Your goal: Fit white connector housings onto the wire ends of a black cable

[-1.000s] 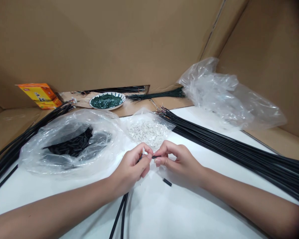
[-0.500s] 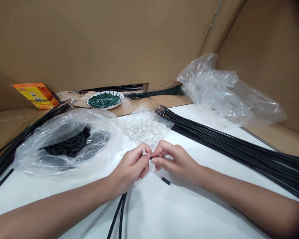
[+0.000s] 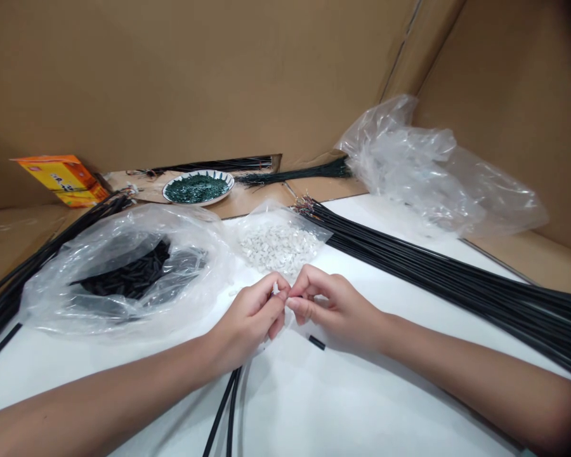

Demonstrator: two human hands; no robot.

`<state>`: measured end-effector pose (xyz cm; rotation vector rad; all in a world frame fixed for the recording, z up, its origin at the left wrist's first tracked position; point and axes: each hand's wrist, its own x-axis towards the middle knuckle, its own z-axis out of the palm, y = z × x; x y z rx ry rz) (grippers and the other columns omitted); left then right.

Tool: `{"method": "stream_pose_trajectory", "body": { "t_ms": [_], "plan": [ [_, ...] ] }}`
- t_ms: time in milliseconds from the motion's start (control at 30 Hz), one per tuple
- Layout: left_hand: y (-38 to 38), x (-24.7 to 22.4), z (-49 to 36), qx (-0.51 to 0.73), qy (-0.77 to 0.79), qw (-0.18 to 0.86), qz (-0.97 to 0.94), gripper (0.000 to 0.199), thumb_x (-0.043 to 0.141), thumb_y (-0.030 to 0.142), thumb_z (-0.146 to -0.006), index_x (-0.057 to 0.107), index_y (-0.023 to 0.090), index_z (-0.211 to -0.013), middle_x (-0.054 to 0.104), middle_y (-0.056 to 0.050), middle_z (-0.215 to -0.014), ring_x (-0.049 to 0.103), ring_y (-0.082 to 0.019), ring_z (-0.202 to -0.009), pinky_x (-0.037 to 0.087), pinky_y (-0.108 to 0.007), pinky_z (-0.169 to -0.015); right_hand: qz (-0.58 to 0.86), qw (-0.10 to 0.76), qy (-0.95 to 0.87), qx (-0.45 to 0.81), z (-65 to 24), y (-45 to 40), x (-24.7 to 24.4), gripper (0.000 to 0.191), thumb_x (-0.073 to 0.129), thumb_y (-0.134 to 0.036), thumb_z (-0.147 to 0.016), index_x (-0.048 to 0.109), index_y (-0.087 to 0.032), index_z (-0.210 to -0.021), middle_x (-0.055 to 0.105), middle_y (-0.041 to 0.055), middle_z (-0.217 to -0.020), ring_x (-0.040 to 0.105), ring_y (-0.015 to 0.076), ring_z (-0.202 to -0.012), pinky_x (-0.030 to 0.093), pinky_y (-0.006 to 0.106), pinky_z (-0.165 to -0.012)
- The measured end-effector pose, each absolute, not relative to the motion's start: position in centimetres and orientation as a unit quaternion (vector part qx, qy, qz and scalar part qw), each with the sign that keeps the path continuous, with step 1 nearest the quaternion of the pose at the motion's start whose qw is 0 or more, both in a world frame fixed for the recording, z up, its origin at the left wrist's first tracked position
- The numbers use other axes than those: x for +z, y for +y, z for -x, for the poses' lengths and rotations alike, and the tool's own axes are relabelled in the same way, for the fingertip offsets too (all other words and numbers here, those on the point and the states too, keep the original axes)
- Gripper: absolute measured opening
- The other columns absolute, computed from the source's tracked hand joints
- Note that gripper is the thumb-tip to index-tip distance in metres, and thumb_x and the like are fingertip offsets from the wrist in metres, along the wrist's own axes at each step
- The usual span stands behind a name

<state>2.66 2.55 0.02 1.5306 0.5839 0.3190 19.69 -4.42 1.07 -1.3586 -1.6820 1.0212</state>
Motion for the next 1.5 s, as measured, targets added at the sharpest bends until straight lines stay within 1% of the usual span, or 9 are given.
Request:
{"method": "stream_pose_trajectory", "body": {
  "t_ms": [300, 433, 667, 800, 1500],
  "plan": [
    [2.57, -0.15, -2.71, 0.147, 0.262, 0.675, -0.674, 0.028, 0.04, 0.044, -0.091, 0.042, 0.017, -0.086, 0.047, 0.006, -0.053, 0.028, 0.0, -0.04, 0.021, -0.011, -0.041, 0.52, 0.372, -0.645, 0.419, -19.7, -4.31, 0.8, 0.032, 0.049, -0.046, -0.088, 0.045, -0.013, -0.087, 0.06, 0.0006, -0.071, 0.054, 0.0034, -0.064, 0.039, 0.012, -0.058],
    [2.61, -0.14, -2.76, 0.144, 0.264, 0.675, -0.674, 0.027, 0.04, 0.043, -0.091, 0.042, 0.016, -0.086, 0.046, 0.006, -0.052, 0.028, -0.001, -0.039, 0.02, -0.012, -0.041, 0.52, 0.37, -0.644, 0.422, -19.74, -4.31, 0.84, 0.034, 0.049, -0.047, -0.087, 0.044, -0.013, -0.087, 0.06, 0.0008, -0.071, 0.055, 0.0038, -0.064, 0.04, 0.013, -0.058],
    [2.6, -0.06, -2.86, 0.139, 0.267, 0.675, -0.673, 0.026, 0.04, 0.042, -0.092, 0.043, 0.017, -0.085, 0.045, 0.007, -0.052, 0.028, 0.0, -0.039, 0.023, -0.011, -0.042, 0.531, 0.346, -0.657, 0.409, -19.84, -4.27, 0.92, 0.034, 0.045, -0.049, -0.089, 0.043, -0.014, -0.088, 0.061, 0.0002, -0.072, 0.053, 0.0035, -0.063, 0.036, 0.013, -0.055],
    [2.6, 0.09, -2.85, 0.137, 0.27, 0.67, -0.678, 0.024, 0.041, 0.039, -0.092, 0.044, 0.017, -0.084, 0.045, 0.007, -0.052, 0.029, 0.001, -0.041, 0.024, -0.01, -0.042, 0.528, 0.344, -0.66, 0.41, -19.86, -4.26, 0.92, 0.034, 0.045, -0.048, -0.089, 0.043, -0.014, -0.087, 0.06, 0.0001, -0.072, 0.052, 0.0033, -0.062, 0.036, 0.012, -0.054],
    [2.43, 0.21, -2.9, 0.137, 0.271, 0.676, -0.671, 0.024, 0.04, 0.038, -0.092, 0.044, 0.016, -0.082, 0.043, 0.007, -0.051, 0.028, 0.001, -0.04, 0.024, -0.008, -0.041, 0.529, 0.34, -0.658, 0.414, -19.82, -4.26, 0.85, 0.034, 0.045, -0.05, -0.089, 0.042, -0.016, -0.087, 0.06, -0.0027, -0.072, 0.052, 0.0028, -0.062, 0.037, 0.013, -0.054]
  ]
}}
